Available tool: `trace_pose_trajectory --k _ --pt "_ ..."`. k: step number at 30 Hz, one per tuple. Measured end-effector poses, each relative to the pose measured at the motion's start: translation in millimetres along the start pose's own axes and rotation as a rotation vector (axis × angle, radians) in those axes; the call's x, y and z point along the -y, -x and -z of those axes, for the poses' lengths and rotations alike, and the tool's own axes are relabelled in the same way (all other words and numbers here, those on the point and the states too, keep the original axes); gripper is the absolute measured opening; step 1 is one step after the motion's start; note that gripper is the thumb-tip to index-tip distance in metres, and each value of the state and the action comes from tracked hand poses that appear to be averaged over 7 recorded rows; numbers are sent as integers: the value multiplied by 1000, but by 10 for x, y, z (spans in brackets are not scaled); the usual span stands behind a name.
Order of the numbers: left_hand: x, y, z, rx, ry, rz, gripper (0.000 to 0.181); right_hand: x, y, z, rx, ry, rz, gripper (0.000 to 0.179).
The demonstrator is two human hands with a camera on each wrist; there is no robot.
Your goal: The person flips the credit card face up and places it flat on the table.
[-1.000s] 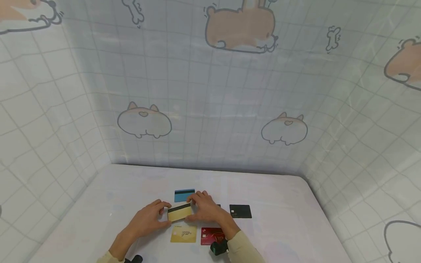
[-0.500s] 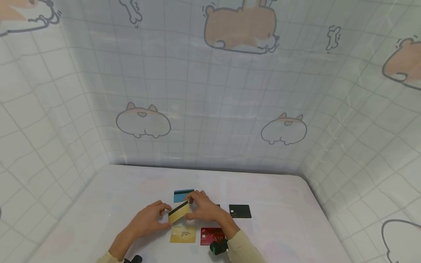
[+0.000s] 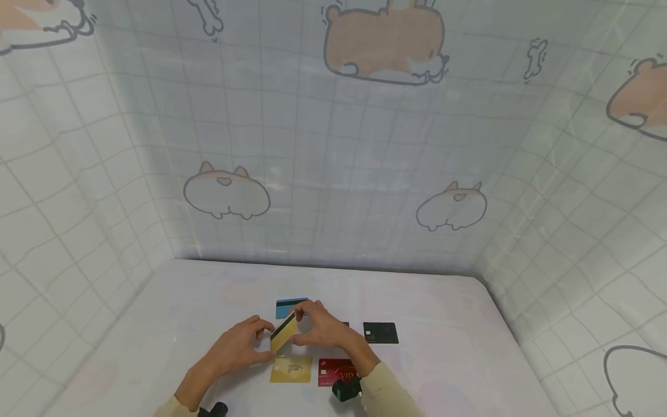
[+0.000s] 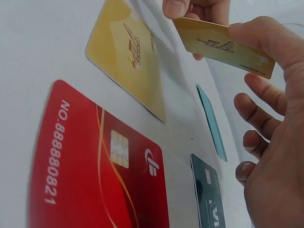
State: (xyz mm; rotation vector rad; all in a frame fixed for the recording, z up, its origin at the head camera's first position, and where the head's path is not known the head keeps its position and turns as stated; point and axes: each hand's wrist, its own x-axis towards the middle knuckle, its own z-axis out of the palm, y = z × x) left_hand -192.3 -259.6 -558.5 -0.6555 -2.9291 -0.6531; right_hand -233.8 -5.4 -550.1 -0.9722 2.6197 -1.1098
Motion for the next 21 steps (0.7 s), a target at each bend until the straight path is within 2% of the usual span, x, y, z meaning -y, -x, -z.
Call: trace_pose_trajectory --k 11,16,21 --pt "-32 -107 -55 -25 22 -41 43 -102 -88 -5 23 8 42 44" --pt "-51 -136 -61 -31 33 -50 47 -120 -121 21 33 21 62 44" --pt "-75 -178 -61 -46 31 -57 51 -142 -152 33 45 -13 54 44"
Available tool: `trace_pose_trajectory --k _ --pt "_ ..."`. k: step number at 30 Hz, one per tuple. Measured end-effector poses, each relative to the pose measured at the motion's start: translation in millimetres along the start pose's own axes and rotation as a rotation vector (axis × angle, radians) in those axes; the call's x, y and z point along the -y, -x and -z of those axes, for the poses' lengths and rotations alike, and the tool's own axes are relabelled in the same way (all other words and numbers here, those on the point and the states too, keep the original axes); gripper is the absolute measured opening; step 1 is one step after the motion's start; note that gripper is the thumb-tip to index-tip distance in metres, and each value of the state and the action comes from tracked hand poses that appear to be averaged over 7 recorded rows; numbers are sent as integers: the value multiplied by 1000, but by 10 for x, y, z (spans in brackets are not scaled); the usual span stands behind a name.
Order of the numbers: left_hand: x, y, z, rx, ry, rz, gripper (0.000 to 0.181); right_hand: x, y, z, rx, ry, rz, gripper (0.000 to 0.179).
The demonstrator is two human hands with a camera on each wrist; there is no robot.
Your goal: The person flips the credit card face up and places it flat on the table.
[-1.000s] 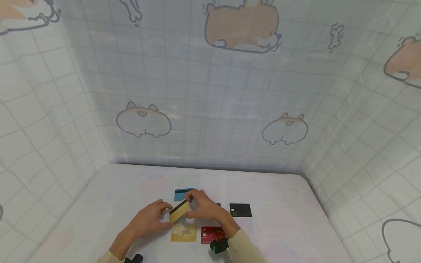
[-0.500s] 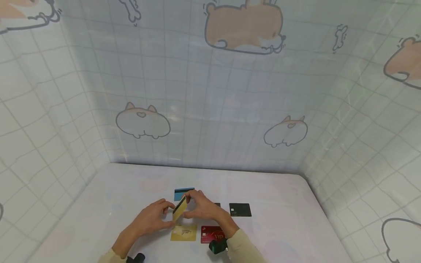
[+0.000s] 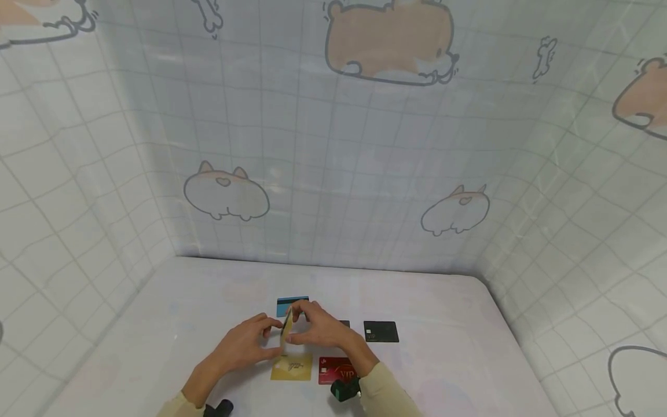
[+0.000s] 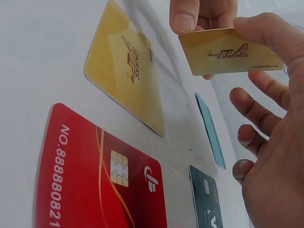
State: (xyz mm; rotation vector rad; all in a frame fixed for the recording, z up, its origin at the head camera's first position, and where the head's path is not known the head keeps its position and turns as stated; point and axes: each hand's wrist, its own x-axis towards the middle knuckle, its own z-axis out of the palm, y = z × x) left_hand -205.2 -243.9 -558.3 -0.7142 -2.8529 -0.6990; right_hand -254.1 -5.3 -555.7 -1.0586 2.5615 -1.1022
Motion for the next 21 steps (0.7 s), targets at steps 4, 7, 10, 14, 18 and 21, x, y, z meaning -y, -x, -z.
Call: trace_pose_trajectory --k 4,7,10,14,18,21 --pt "-18 -21 2 9 -6 12 52 10 2 9 8 -37 -5 45" --pt "-21 -28 -1 13 -11 30 53 17 0 10 7 -47 2 45" --pt "-20 -20 1 12 -13 39 53 23 2 7 6 -46 4 45" --pt "-15 -6 2 8 -8 33 52 32 15 6 10 -48 -14 48" --pt "-7 -5 0 6 -7 29 53 47 29 8 8 -55 -30 51" --pt "-6 -8 -9 5 -13 29 55 48 34 9 6 -58 -30 52"
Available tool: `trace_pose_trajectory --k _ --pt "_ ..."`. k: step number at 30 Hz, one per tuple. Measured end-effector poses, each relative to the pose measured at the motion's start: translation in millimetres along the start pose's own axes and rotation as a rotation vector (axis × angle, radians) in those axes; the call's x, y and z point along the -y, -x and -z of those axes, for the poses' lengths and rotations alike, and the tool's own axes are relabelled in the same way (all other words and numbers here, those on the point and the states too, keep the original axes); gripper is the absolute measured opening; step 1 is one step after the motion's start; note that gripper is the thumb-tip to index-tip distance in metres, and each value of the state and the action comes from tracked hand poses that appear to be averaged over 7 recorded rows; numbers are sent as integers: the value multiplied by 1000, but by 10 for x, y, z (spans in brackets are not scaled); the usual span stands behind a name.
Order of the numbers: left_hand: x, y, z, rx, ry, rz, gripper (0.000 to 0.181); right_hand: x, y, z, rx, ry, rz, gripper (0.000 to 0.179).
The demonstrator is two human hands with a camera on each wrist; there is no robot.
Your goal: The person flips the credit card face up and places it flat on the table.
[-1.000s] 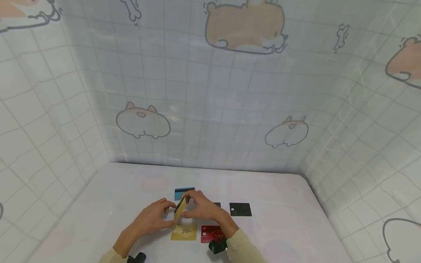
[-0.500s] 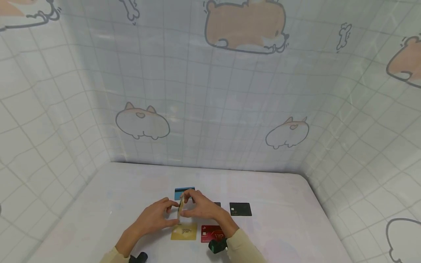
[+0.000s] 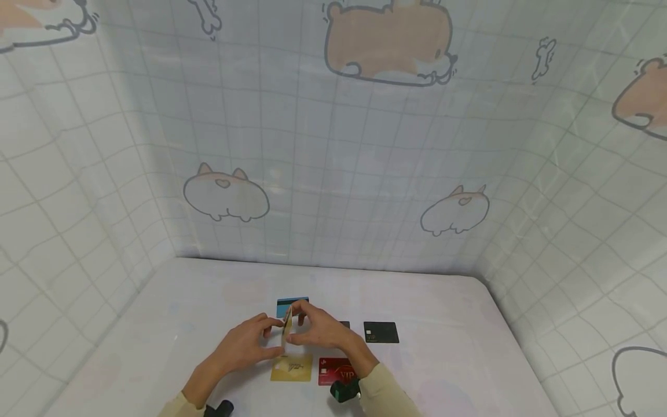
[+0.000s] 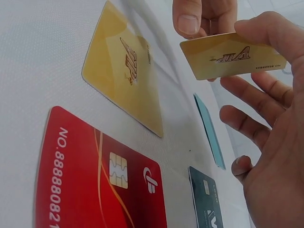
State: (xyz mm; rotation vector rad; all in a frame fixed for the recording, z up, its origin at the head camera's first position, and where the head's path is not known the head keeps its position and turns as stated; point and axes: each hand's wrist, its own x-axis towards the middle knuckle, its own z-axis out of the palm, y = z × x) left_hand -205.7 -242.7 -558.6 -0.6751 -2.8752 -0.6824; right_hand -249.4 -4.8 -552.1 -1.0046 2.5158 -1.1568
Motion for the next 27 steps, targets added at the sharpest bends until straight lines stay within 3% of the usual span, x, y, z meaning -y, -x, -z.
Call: trace_pose_trajectory --k 7,17,27 --pt "-15 5 14 -10 3 -6 58 -18 -6 -2 -9 10 34 49" --pt "-14 -1 42 8 0 45 56 -21 -1 -9 -13 -39 51 49" --pt "8 39 38 -23 2 9 55 -4 13 -17 -27 -48 81 51"
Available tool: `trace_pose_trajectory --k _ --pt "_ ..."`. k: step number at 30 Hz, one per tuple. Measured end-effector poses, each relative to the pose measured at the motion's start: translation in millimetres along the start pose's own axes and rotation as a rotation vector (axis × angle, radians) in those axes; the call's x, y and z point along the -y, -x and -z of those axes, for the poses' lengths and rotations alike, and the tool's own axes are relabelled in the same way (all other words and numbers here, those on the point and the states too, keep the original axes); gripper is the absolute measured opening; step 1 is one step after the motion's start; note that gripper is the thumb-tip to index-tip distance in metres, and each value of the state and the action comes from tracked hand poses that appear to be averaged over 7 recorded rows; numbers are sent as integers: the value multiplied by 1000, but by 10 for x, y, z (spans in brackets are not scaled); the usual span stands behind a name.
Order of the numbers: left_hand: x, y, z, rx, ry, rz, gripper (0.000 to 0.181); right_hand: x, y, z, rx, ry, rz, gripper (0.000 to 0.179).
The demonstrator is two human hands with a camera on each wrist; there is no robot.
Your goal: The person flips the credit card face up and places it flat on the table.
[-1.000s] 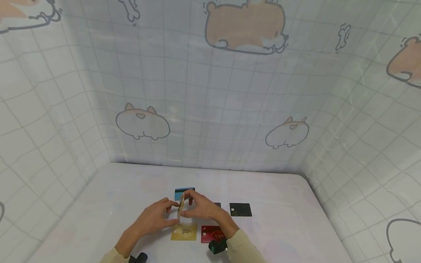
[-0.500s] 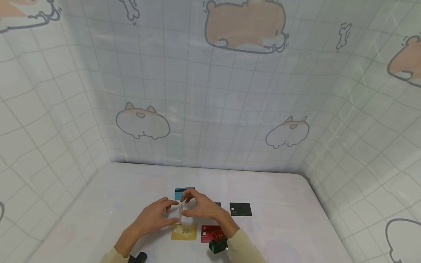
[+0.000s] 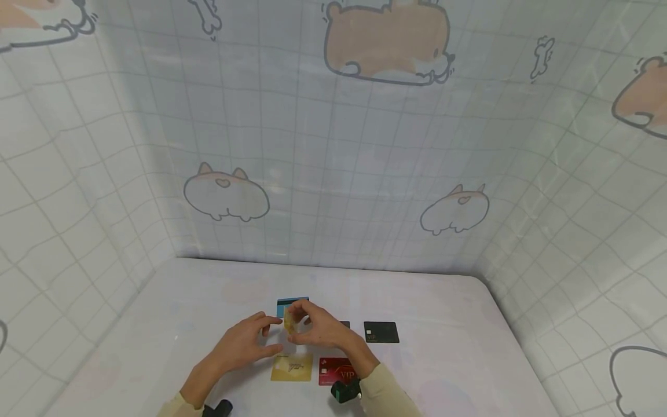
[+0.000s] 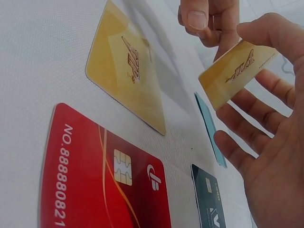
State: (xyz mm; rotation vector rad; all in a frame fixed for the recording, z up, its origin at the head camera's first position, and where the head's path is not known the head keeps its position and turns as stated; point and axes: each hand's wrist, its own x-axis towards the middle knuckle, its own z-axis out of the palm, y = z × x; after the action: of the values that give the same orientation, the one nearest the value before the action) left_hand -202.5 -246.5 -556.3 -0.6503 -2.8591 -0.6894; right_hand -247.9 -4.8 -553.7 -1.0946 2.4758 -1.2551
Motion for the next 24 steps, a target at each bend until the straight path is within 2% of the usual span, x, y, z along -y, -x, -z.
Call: trace_pose_trajectory --k 7,24 --pt "5 32 11 -11 8 -11 54 -8 4 -29 -1 -13 16 53" --pt "-18 94 77 -30 22 11 55 34 37 -67 -11 -43 51 53"
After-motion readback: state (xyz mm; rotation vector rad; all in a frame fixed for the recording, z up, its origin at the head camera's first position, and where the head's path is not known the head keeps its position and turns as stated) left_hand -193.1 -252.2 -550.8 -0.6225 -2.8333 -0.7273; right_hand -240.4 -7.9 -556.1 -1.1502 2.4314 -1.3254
